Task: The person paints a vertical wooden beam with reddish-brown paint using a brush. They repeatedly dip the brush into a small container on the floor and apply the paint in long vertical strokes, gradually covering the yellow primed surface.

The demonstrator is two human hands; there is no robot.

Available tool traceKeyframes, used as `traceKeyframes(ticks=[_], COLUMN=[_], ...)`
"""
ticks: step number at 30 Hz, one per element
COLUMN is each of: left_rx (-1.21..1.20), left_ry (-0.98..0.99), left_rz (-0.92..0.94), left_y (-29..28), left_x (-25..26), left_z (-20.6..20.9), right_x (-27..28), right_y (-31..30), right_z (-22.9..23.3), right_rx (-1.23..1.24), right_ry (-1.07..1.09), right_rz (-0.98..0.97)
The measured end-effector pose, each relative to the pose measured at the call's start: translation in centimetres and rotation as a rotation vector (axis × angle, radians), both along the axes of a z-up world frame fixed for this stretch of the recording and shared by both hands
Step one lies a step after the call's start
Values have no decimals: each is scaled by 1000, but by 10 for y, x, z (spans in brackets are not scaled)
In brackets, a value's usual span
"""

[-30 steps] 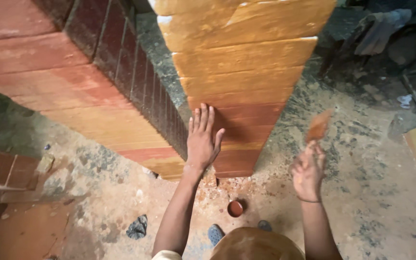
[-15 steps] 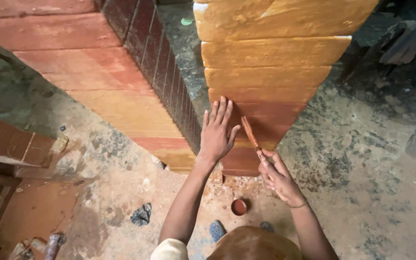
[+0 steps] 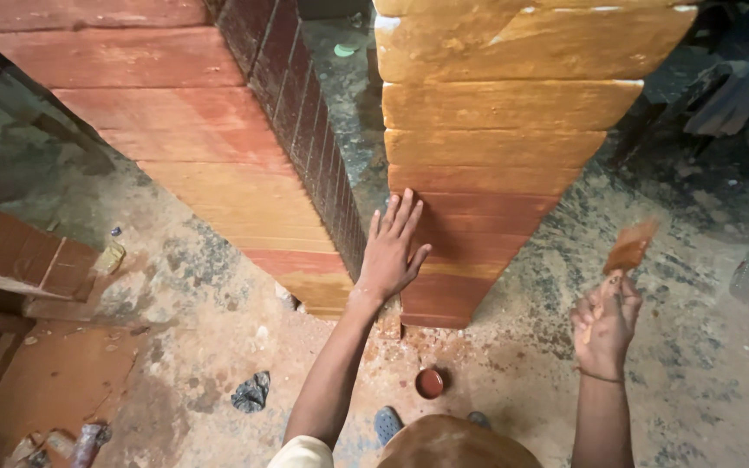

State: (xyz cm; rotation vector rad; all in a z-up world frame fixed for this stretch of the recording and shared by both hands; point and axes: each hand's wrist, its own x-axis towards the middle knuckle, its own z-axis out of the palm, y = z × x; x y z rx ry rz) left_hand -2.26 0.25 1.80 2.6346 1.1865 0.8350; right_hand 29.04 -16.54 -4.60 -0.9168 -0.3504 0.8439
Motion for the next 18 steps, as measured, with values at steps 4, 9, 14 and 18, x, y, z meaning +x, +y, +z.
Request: traceKeyframes(ticks=[4,9,14,18], left_rx=[-27,-22,2,-67], left_ry=[21,10,-175,-370], left_rz=[-7,-36,0,21], left_y=[3,4,3,-1], left_x=[1,-10,-20,-16], left_z=[0,-1,-4,-9], right_x=[-40,-120,-123,-69], right_y=[11,25,34,25], right_z=[-3,-12,9,22], right_rx=[29,-30,-53,-157], right_ry=[-193,-127,2,-38], right_rz=[184,668,697,364])
